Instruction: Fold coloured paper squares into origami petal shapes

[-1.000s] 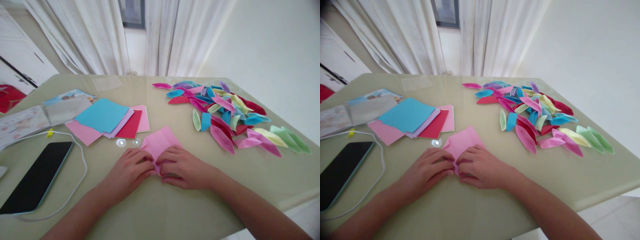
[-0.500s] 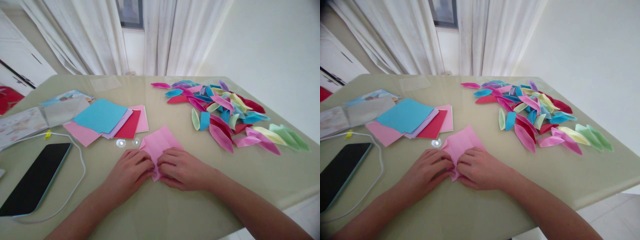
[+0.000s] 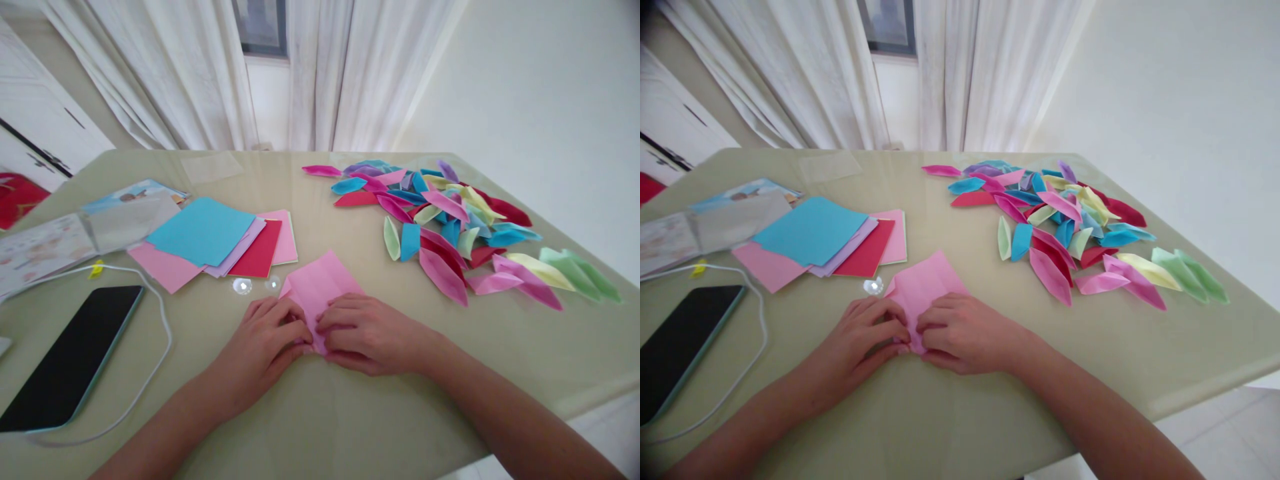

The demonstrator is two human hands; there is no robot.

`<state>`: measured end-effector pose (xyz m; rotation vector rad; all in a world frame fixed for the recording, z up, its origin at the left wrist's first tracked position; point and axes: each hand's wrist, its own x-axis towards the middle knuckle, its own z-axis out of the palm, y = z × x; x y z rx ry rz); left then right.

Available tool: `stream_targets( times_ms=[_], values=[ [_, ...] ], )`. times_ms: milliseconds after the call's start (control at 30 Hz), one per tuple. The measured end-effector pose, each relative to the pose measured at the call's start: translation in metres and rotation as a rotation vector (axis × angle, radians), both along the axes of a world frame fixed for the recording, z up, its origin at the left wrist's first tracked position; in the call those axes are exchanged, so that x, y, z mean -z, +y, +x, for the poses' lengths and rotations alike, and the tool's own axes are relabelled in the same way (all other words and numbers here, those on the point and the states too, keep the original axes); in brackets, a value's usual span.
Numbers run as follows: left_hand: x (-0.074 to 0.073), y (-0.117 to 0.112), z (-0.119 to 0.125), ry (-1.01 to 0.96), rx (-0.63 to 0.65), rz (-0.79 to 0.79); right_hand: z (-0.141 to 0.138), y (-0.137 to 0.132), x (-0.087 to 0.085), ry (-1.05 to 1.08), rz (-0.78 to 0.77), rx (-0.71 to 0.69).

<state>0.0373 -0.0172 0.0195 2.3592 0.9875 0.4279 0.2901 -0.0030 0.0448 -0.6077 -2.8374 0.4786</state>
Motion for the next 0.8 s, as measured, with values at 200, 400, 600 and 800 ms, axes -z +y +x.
stream_targets(
  times_ms=[200, 400, 600, 800],
  values=[
    [0.007, -0.001, 0.007, 0.009, -0.145, -0.017, 0.0, 0.0, 0.001, -0.005, -0.025, 0.011],
    [0.01, -0.002, 0.007, -0.023, -0.173, 0.013, 0.005, 0.0, -0.007, -0.053, -0.023, -0.031],
    [0.009, -0.001, 0.006, -0.067, -0.201, -0.034, 0.003, -0.003, -0.016, -0.147, -0.031, -0.034],
    [0.009, 0.002, 0.004, -0.079, -0.21, -0.062, 0.002, -0.005, -0.016, -0.17, -0.031, -0.022]
  ],
)
